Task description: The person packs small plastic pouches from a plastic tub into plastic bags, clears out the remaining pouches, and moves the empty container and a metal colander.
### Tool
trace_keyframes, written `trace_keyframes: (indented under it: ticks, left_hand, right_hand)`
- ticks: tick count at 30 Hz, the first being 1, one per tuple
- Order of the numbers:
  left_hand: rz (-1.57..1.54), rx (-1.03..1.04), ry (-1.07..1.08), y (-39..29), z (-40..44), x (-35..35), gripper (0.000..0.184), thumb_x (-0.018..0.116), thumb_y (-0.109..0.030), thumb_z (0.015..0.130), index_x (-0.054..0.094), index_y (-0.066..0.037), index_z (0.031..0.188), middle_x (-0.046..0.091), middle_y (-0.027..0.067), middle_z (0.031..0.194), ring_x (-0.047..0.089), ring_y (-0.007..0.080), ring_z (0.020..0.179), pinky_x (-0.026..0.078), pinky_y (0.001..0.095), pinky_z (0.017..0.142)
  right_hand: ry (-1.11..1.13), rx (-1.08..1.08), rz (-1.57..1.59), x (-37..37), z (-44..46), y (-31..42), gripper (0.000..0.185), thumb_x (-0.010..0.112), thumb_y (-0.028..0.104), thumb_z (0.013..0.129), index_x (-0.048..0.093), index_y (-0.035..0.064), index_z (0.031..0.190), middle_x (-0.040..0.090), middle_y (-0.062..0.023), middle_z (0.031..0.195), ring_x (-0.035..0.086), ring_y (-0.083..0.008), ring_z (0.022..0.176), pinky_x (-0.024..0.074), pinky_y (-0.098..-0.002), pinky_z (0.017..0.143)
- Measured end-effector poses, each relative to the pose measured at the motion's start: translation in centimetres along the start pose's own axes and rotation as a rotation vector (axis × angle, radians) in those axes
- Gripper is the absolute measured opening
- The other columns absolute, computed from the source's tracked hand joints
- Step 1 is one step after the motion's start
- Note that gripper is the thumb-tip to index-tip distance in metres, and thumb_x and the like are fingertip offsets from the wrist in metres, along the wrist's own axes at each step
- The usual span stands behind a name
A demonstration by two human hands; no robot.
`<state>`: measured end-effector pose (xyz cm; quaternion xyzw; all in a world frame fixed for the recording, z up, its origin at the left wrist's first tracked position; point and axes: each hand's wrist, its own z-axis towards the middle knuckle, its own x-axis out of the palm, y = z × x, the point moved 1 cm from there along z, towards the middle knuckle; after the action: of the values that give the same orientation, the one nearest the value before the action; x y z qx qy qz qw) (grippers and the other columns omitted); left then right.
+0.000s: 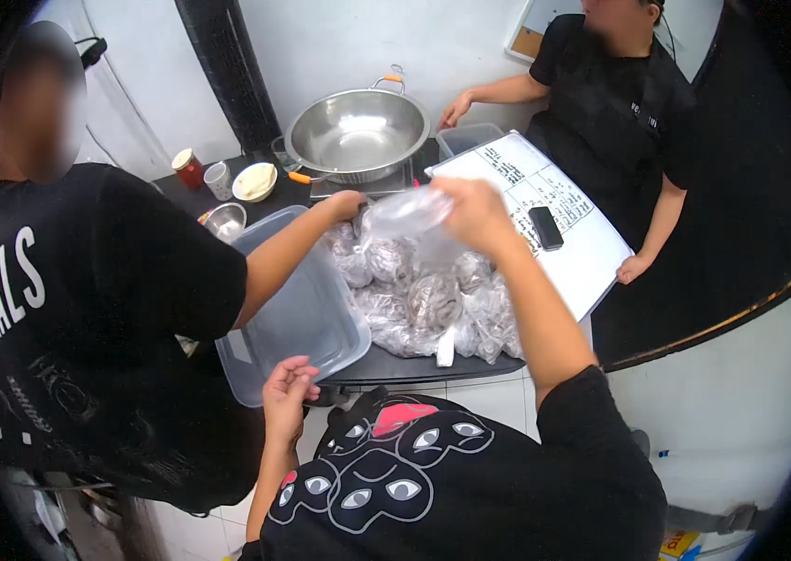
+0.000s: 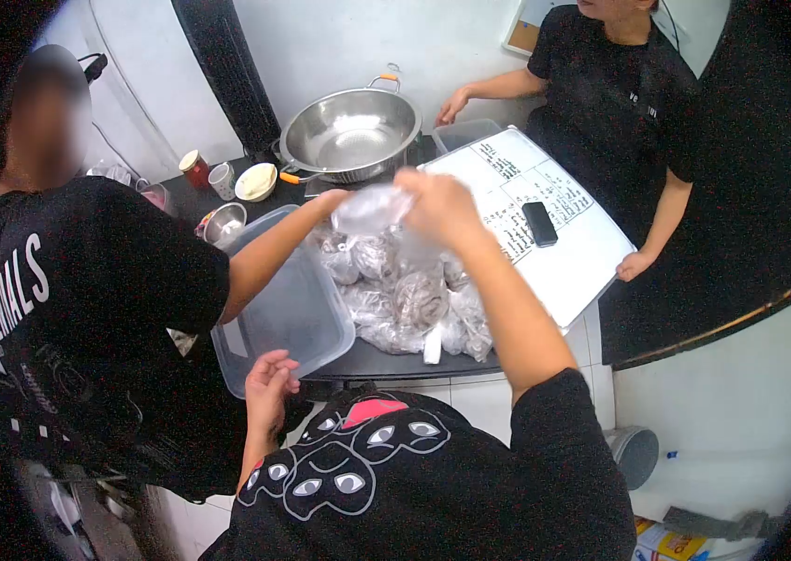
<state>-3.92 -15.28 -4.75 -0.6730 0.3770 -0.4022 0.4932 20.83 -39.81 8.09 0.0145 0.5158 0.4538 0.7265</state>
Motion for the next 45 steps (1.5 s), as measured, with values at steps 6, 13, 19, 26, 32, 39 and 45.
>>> trace_keyframes:
  ticks: [6, 13, 19, 26, 32, 39, 45]
  left_hand:
    - [0.533, 0.199, -0.133, 2.5, -0.7, 1.8, 0.026, 0.056, -0.001, 0.076, 0.054, -0.003, 0.102, 0.060, 0.0084, 0.088, 0.055, 0.0181, 0.073, 0.045, 0.0277, 0.065]
    - [1.360, 0.383, -0.163, 1.3, 0.0, 1.4, 0.037, 0.066, -0.013, 0.069, 0.056, -0.006, 0.104, 0.057, 0.0135, 0.097, 0.050, 0.0325, 0.096, 0.036, 0.0424, 0.087]
    - [1.454, 0.163, 0.107, 3.6, 2.1, -0.7, 0.032, 0.067, -0.021, 0.070, 0.062, -0.012, 0.101, 0.061, 0.0127, 0.091, 0.056, 0.0314, 0.089, 0.042, 0.0430, 0.079]
    - [1.405, 0.228, 0.226, 2.6, 1.5, 0.5, 0.030, 0.067, -0.024, 0.070, 0.064, -0.013, 0.097, 0.062, 0.0123, 0.083, 0.058, 0.0318, 0.079, 0.047, 0.0402, 0.069]
    - [1.378, 0.277, 0.275, 4.5, 0.7, -0.2, 0.033, 0.066, -0.027, 0.071, 0.061, -0.012, 0.100, 0.061, 0.0120, 0.085, 0.058, 0.0315, 0.081, 0.046, 0.0411, 0.069]
    - [1.281, 0.411, -0.001, 3.3, -0.5, -2.1, 0.035, 0.066, -0.027, 0.072, 0.059, -0.012, 0.102, 0.057, 0.0108, 0.098, 0.051, 0.0294, 0.097, 0.038, 0.0436, 0.081]
    - [1.335, 0.386, -0.473, 2.1, -1.1, -6.5, 0.052, 0.068, -0.020, 0.067, 0.050, -0.011, 0.115, 0.039, 0.0154, 0.124, 0.036, 0.0329, 0.114, 0.030, 0.0493, 0.091]
  right_hand:
    - [0.438, 0.060, -0.124, 11.2, -8.8, -4.8, 0.021, 0.059, 0.017, 0.072, 0.057, 0.0071, 0.090, 0.059, -0.0170, 0.084, 0.057, -0.0337, 0.085, 0.0456, -0.0428, 0.070]
    - [0.346, 0.043, -0.007, 9.5, -12.1, -5.9, 0.035, 0.060, 0.018, 0.071, 0.051, 0.0076, 0.104, 0.057, -0.0147, 0.085, 0.056, -0.0341, 0.080, 0.0450, -0.0426, 0.071]
    - [0.275, 0.146, 0.021, 6.9, -13.6, -5.3, 0.046, 0.062, 0.019, 0.072, 0.048, 0.0081, 0.115, 0.057, -0.0169, 0.089, 0.055, -0.0352, 0.085, 0.0444, -0.0431, 0.074]
    - [0.317, 0.298, 0.000, 6.3, -15.4, -5.3, 0.056, 0.062, 0.018, 0.074, 0.040, 0.0095, 0.125, 0.056, -0.0185, 0.095, 0.054, -0.0376, 0.088, 0.0436, -0.0431, 0.076]
    - [0.207, 0.211, 0.018, 8.1, -15.8, -4.6, 0.059, 0.063, 0.015, 0.074, 0.039, 0.0069, 0.127, 0.053, -0.0205, 0.110, 0.051, -0.0371, 0.100, 0.0414, -0.0408, 0.085]
    - [0.211, 0.266, 0.058, 8.8, -14.7, -3.1, 0.061, 0.061, 0.010, 0.074, 0.035, 0.0023, 0.129, 0.046, -0.0219, 0.120, 0.045, -0.0364, 0.109, 0.0365, -0.0384, 0.092]
    - [0.209, 0.261, 0.033, 8.9, -14.5, -2.7, 0.063, 0.060, 0.007, 0.073, 0.034, 0.0014, 0.130, 0.047, -0.0231, 0.116, 0.046, -0.0366, 0.107, 0.0353, -0.0380, 0.092]
